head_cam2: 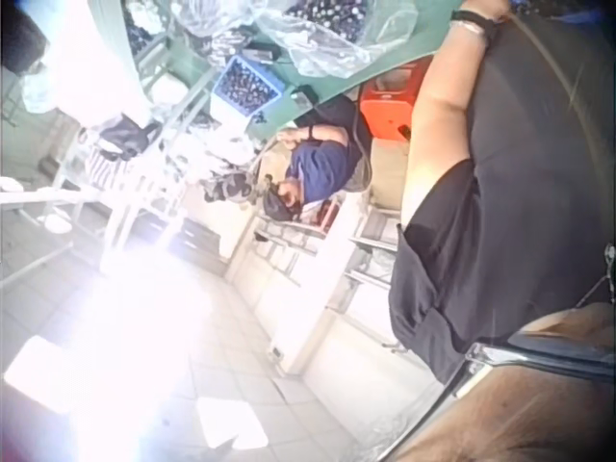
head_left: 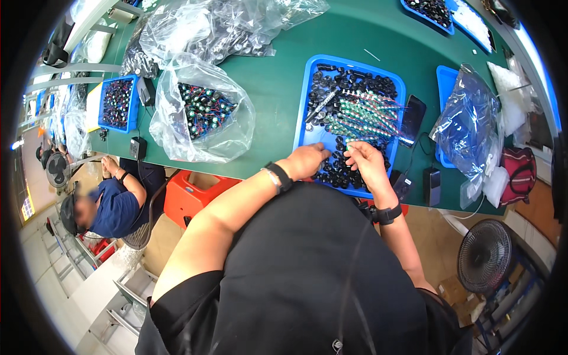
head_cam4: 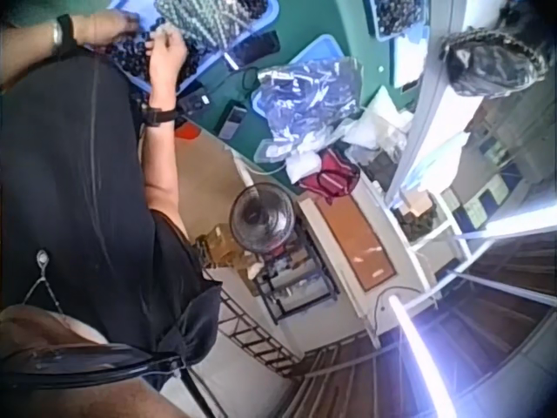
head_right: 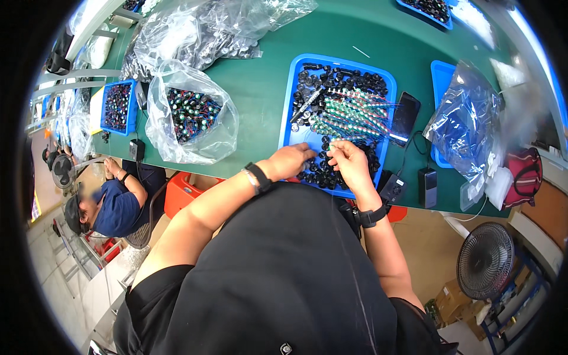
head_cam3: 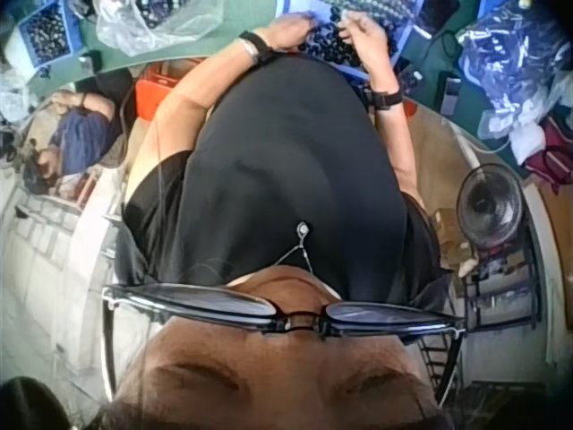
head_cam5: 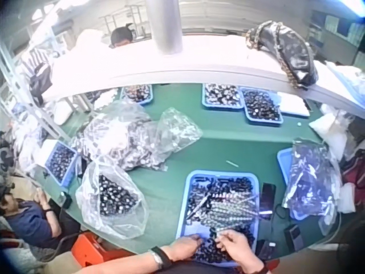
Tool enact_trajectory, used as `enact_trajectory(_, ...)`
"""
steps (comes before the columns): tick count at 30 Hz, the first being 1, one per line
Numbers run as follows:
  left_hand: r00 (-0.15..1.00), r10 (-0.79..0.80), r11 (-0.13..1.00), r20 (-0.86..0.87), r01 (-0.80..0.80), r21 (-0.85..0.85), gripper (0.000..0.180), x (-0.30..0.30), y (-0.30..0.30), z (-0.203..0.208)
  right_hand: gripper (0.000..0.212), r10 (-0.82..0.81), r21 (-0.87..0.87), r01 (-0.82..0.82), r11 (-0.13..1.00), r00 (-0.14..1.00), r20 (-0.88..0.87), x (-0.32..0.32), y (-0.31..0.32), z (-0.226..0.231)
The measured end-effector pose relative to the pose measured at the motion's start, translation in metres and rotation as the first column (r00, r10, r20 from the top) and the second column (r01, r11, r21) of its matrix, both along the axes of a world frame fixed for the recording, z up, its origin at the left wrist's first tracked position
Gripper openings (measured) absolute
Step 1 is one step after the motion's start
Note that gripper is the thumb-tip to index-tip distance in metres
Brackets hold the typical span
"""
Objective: The person repeatedly picks small cylindrical electronic components from a blue tray and a plastic bag, attaches them to a white cylindrical base, and places the assembled units back into the tray. The task involves repetitive manual assembly of small parts at a workstation.
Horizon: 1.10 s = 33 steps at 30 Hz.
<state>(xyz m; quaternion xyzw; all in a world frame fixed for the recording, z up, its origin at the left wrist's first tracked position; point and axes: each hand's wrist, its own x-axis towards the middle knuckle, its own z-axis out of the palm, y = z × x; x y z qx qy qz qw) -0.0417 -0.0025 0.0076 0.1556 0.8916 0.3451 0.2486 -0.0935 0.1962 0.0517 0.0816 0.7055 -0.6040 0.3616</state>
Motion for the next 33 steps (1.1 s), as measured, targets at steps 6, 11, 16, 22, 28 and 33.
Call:
enact_trajectory(6,1.000,-0.003,1.000,-0.027,0.003,-0.005,0.042,-0.005,0.004,-0.017,0.021,-0.033,-0.015,0.032,0.999,0.999,-0.006,0.004,0.000,0.000)
enact_trajectory(11,0.891,0.272,0.885,0.363,-0.380,0.270,0.038,-0.022,-0.012,0.034,0.024,0.024,-0.146,-0.024,0.989,1.000,-0.001,-0.003,-0.007,0.015)
enact_trajectory(16,0.933,0.358,0.883,-0.025,-0.330,0.333,0.034,-0.030,-0.019,0.061,0.020,0.022,-0.266,-0.021,0.964,1.000,0.001,-0.013,-0.024,0.031)
enact_trajectory(22,0.784,0.411,0.654,0.464,-0.609,0.450,0.033,-0.030,-0.015,0.080,0.011,0.044,-0.292,-0.053,0.955,0.998,-0.038,-0.020,-0.035,0.031)
enact_trajectory(28,0.657,0.332,0.400,0.677,-0.748,0.529,0.037,-0.031,-0.018,0.083,0.011,0.018,-0.276,-0.023,0.961,1.000,-0.020,-0.020,-0.035,0.030)
enact_trajectory(33,0.644,0.343,0.421,0.684,-0.756,0.501,0.042,-0.031,-0.021,0.084,0.011,-0.001,-0.290,-0.005,0.957,1.000,-0.021,-0.021,-0.034,0.032)
